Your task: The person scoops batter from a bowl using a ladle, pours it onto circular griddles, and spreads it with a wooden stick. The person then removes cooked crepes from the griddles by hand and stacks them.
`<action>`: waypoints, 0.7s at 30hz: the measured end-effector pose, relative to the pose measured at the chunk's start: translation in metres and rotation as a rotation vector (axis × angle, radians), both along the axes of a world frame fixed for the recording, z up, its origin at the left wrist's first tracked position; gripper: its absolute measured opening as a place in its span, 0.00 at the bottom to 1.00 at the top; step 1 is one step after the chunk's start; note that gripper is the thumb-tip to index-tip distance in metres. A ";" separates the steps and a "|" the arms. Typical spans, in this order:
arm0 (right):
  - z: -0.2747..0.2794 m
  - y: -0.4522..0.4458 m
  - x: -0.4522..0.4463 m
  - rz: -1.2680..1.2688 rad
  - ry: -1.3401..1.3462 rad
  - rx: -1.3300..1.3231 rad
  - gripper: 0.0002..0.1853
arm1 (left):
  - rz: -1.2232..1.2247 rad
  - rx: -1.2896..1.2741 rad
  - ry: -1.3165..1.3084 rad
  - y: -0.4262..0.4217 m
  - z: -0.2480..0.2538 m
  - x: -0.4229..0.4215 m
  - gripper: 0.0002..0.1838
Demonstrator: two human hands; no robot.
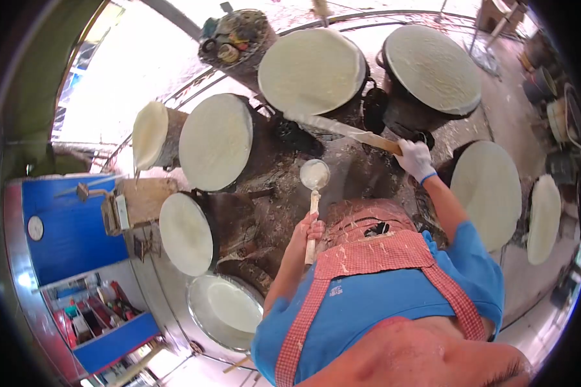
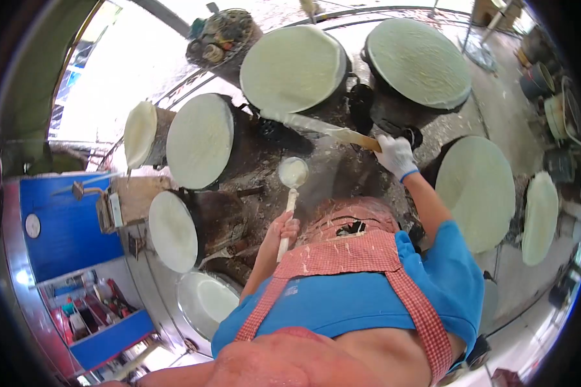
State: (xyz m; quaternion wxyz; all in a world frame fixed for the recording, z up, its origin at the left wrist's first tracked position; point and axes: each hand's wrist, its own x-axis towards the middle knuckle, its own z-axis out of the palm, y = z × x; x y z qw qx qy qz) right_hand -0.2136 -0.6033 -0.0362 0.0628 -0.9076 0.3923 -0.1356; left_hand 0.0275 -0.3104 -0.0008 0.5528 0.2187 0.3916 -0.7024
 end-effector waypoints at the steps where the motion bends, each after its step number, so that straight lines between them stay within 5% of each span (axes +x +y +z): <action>1: 0.003 -0.015 0.020 0.105 -0.018 -0.070 0.12 | -0.010 -0.003 -0.045 0.005 0.003 -0.004 0.06; 4: 0.005 -0.059 0.081 0.328 -0.006 -0.097 0.16 | 0.030 -0.060 -0.276 0.019 0.039 -0.022 0.08; 8: 0.022 -0.093 0.155 0.509 0.174 -0.045 0.26 | 0.114 -0.037 -0.171 0.046 0.027 -0.026 0.06; 11: 0.035 -0.118 0.189 0.640 0.298 -0.058 0.24 | 0.136 0.025 -0.117 0.051 0.027 -0.028 0.05; 14: 0.047 -0.132 0.212 0.811 0.431 -0.085 0.17 | 0.046 0.077 -0.382 0.058 0.042 -0.040 0.05; 17: 0.061 -0.148 0.232 0.842 0.313 -0.196 0.07 | 0.099 0.040 -0.438 0.064 0.040 -0.041 0.06; 21: 0.103 -0.196 0.277 0.704 0.226 -0.260 0.09 | 0.234 0.028 -0.311 0.074 0.028 -0.036 0.04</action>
